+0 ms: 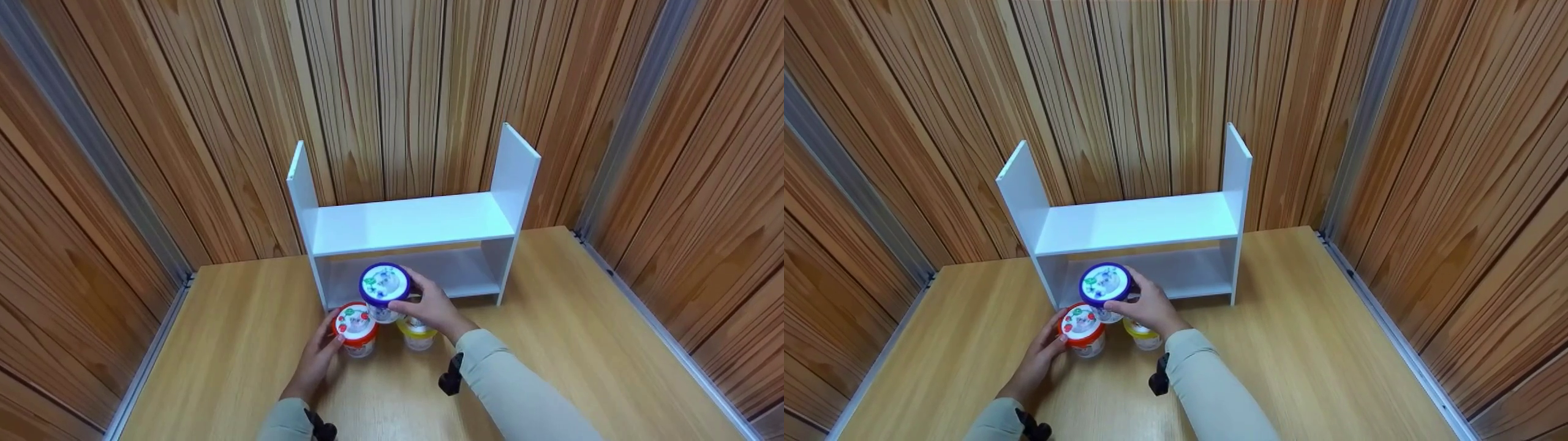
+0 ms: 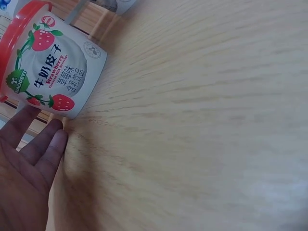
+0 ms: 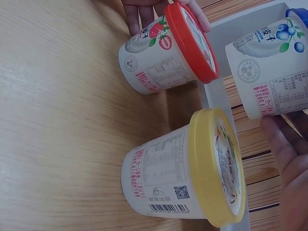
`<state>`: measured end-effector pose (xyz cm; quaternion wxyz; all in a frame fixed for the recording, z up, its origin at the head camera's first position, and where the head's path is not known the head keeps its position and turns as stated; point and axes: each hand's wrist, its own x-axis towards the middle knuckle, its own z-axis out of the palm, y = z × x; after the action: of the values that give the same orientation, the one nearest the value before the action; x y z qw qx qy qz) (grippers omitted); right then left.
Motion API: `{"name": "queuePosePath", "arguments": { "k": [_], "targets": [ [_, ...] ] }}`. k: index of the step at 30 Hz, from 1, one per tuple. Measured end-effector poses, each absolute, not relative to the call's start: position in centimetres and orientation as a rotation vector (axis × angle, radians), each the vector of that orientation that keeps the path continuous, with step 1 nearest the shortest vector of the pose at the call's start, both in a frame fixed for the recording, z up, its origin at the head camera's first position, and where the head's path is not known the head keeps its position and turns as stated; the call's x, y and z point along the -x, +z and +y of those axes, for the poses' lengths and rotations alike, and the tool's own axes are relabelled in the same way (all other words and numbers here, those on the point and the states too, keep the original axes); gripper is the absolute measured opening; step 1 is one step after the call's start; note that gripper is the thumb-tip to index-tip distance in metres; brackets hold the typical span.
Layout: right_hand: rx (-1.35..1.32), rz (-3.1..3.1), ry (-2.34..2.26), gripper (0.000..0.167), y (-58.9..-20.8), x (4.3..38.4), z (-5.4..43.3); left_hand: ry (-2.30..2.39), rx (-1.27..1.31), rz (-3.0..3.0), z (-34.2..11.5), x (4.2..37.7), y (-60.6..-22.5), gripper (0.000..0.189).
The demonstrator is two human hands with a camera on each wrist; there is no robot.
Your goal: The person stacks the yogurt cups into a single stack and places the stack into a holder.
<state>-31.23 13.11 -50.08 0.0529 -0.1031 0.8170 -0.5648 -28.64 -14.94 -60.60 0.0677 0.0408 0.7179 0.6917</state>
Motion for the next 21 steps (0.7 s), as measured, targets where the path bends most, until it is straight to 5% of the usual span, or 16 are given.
{"name": "queuePosePath", "arguments": {
  "k": [21],
  "targets": [
    [0.361, 2.451, -1.734, 0.097, -50.6, 30.8, 11.9, 2.035, -0.162, 2.205, -15.0, 28.7, -60.6, 0.070]
  ]
}}
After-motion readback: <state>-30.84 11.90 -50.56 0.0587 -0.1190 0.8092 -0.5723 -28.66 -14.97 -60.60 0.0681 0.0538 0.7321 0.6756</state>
